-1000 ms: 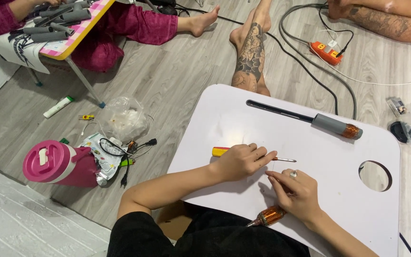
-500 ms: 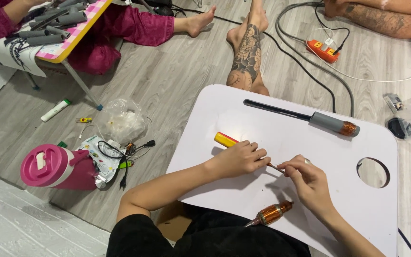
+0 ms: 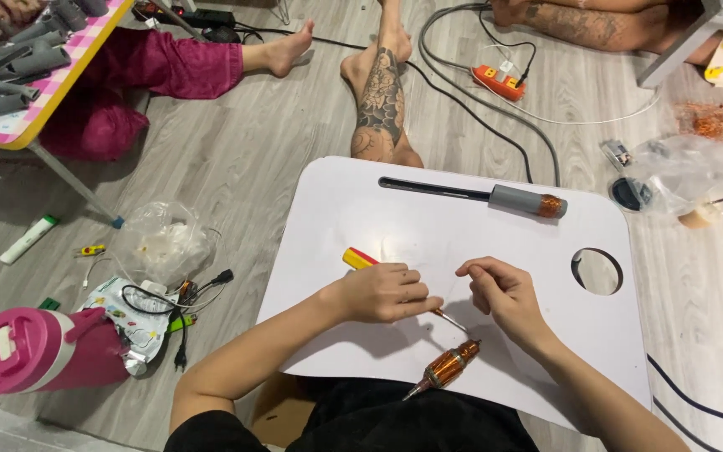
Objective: A person uses a screwdriver to carefully adjust and inspect the copper windings on a motor armature while sitting on the floor.
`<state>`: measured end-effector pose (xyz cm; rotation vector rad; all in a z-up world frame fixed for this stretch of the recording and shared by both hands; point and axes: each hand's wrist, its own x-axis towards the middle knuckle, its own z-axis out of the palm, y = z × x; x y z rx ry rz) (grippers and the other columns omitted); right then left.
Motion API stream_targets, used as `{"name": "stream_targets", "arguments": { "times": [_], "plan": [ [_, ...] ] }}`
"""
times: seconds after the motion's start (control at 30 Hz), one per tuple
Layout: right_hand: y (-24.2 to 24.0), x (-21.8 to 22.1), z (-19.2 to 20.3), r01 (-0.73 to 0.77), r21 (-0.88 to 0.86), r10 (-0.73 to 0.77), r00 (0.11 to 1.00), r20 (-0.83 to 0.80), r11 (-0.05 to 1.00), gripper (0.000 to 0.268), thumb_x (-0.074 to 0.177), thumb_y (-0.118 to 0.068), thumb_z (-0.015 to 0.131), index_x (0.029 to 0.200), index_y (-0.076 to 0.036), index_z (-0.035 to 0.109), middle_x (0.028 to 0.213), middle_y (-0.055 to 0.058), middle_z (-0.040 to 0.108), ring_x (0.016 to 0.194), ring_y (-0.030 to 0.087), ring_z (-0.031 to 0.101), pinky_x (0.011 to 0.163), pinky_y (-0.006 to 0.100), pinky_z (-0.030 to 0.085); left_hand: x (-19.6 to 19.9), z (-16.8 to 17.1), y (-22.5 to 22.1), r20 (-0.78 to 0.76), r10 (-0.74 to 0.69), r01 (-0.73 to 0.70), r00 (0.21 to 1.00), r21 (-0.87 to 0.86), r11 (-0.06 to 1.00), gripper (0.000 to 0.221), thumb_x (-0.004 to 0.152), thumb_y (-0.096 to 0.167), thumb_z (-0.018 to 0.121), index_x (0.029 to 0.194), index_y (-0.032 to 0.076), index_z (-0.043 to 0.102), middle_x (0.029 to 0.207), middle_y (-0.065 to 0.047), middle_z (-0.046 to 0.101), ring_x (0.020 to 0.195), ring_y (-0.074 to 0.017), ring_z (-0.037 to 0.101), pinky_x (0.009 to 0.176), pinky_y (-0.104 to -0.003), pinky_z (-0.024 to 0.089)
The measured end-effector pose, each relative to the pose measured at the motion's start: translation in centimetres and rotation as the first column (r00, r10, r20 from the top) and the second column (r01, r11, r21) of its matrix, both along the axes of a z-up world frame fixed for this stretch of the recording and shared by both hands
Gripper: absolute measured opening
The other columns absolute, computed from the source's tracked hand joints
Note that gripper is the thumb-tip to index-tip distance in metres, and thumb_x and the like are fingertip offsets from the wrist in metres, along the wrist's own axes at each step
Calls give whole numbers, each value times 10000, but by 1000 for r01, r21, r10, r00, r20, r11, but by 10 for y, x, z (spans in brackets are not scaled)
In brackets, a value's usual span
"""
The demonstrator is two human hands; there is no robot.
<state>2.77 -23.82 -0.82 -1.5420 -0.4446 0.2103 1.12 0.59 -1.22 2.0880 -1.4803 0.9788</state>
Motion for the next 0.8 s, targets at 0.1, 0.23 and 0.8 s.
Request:
{"name": "stream_targets", "arguments": {
  "times": [0.1,0.23,0.8],
  "plan": [
    [7,1,3,-16,-59,12,998,-65,998,212,989,-89,551,960,-3,743,455,-27,417,434,53,376,439,219,357,-12,25,-6,104,-41,56,994,-147,987,96,889,100,795,838,61,723,731,-23,504,615,-154,508,561,-228,507],
    [24,-11,-5,-129,-174,161,968,190,976,233,927,-30,552,920,27,778,385,72,525,346,110,399,365,266,385,-7,12,-7,131,100,-71,986,-209,975,12,895,73,764,901,69,754,721,-17,544,591,-144,533,520,-236,504],
    [11,-1,21,128,-220,41,774,631,967,106,853,-41,670,896,-57,765,297,-26,441,283,93,346,342,193,304,0,-19,-1,165,83,-118,983,211,970,130,1001,163,590,1055,94,687,791,-42,535,665,-174,621,610,-285,568]
  ]
}}
